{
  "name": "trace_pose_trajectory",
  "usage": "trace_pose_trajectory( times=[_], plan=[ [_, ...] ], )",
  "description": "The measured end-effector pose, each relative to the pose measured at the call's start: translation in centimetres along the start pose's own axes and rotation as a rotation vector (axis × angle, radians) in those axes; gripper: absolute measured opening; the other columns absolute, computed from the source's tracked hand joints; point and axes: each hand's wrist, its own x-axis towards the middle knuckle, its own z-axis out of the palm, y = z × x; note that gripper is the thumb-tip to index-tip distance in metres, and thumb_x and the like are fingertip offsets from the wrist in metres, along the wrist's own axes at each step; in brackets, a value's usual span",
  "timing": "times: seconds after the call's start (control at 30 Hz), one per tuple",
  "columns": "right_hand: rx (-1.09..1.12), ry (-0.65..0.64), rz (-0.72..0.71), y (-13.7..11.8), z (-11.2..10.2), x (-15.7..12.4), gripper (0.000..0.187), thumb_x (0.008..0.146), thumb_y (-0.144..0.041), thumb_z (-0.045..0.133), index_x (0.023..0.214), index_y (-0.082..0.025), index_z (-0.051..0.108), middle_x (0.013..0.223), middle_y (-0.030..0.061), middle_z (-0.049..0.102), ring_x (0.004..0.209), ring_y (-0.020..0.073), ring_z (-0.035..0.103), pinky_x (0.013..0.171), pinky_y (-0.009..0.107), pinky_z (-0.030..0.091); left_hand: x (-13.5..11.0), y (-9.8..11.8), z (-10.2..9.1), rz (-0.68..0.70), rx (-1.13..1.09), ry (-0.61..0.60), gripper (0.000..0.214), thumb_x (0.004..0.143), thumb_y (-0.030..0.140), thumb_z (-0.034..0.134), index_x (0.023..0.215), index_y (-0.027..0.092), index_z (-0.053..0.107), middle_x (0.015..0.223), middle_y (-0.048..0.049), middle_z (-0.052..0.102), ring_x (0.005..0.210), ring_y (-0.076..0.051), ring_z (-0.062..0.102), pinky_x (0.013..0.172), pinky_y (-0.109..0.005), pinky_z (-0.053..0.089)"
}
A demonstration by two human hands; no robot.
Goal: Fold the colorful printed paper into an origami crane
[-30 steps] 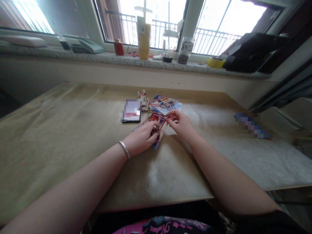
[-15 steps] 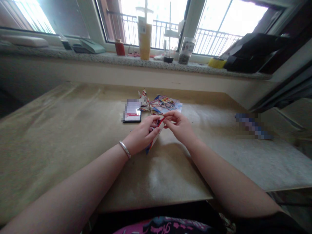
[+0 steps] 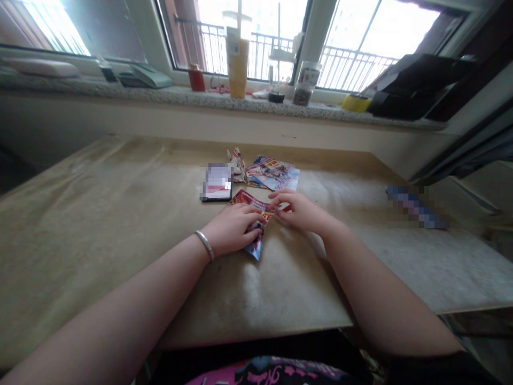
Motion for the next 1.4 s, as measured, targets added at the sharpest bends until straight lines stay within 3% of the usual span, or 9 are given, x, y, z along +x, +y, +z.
trace_pose_trajectory(
  times=[0.1, 0.27, 0.47, 0.67, 0.77, 0.93, 1.17, 1.4],
  plan=[
    [-0.073, -0.096, -0.080, 0.4, -0.3, -0.2, 0.018, 0.073, -0.008, 0.060, 0.084, -0.019, 0.069, 0.120, 0.0086, 0.058, 0.101, 0.0174, 0.060, 0.084, 0.032, 0.051, -0.1, 0.3, 0.0, -0.016, 0.036, -0.033, 0.034, 0.084, 0.033, 0.055, 0.114, 0.021, 0.062, 0.126, -0.0075, 0.058, 0.117, -0.028, 0.051, 0.102, -0.043, 0.039],
    [-0.198, -0.143, -0.177, 1.1, -0.7, -0.2, 0.014, 0.071, -0.007, 0.062, 0.078, -0.017, 0.069, 0.105, 0.0089, 0.064, 0.095, 0.0186, 0.061, 0.087, 0.033, 0.048, -0.2, 0.7, -0.1, -0.051, 0.047, -0.072, 0.043, 0.083, 0.040, 0.054, 0.122, 0.022, 0.057, 0.137, -0.0072, 0.050, 0.126, -0.028, 0.044, 0.107, -0.042, 0.033],
    [-0.255, -0.174, -0.105, 1.4, -1.3, 0.0, 0.011, 0.071, -0.011, 0.064, 0.079, -0.017, 0.068, 0.085, 0.0050, 0.065, 0.078, 0.0153, 0.059, 0.074, 0.028, 0.048, -0.2, 0.6, 0.4, -0.080, 0.095, -0.099, 0.055, 0.086, 0.047, 0.049, 0.132, 0.018, 0.049, 0.144, -0.0094, 0.043, 0.134, -0.027, 0.036, 0.112, -0.042, 0.026],
    [-0.271, -0.150, -0.054, 1.7, -1.2, 0.1, 0.014, 0.072, -0.013, 0.065, 0.086, -0.016, 0.068, 0.090, 0.0053, 0.065, 0.076, 0.0139, 0.058, 0.073, 0.027, 0.047, 0.1, -0.3, 0.8, -0.062, 0.225, -0.049, 0.054, 0.090, 0.045, 0.047, 0.137, 0.019, 0.044, 0.147, -0.0102, 0.039, 0.138, -0.028, 0.029, 0.114, -0.050, 0.014],
    [-0.261, -0.138, -0.048, 1.9, -1.1, 0.1, 0.016, 0.072, -0.014, 0.067, 0.088, -0.016, 0.068, 0.092, 0.0055, 0.065, 0.077, 0.0141, 0.058, 0.074, 0.027, 0.047, 0.2, -0.4, 0.6, -0.051, 0.249, 0.014, 0.048, 0.089, 0.039, 0.052, 0.132, 0.020, 0.048, 0.145, -0.0104, 0.042, 0.136, -0.029, 0.032, 0.113, -0.050, 0.019],
    [-0.263, -0.112, 0.008, 2.0, -1.0, 0.0, 0.026, 0.073, -0.017, 0.067, 0.099, -0.017, 0.066, 0.092, 0.0048, 0.066, 0.074, 0.0136, 0.058, 0.070, 0.026, 0.046, 0.3, -0.4, 0.6, 0.004, 0.145, 0.023, 0.031, 0.088, 0.028, 0.053, 0.116, 0.018, 0.059, 0.131, -0.0086, 0.055, 0.124, -0.026, 0.046, 0.108, -0.040, 0.034],
    [-0.319, -0.097, -0.003, 1.7, -1.0, 0.0, 0.027, 0.076, -0.019, 0.064, 0.103, -0.018, 0.066, 0.096, 0.0057, 0.063, 0.075, 0.0132, 0.056, 0.070, 0.026, 0.045, 0.1, -0.6, 1.1, -0.074, 0.024, 0.020, 0.032, 0.088, 0.030, 0.049, 0.114, 0.013, 0.056, 0.128, -0.0138, 0.053, 0.124, -0.025, 0.046, 0.108, -0.039, 0.035],
    [-0.331, -0.055, 0.010, 1.8, -0.6, 0.1, 0.020, 0.075, -0.020, 0.065, 0.095, -0.018, 0.066, 0.089, 0.0035, 0.062, 0.072, 0.0125, 0.054, 0.069, 0.025, 0.044, -0.1, -0.3, 0.6, -0.092, 0.120, 0.032, 0.032, 0.086, 0.036, 0.052, 0.109, 0.014, 0.058, 0.128, -0.0138, 0.054, 0.123, -0.027, 0.046, 0.108, -0.042, 0.034]
  ],
)
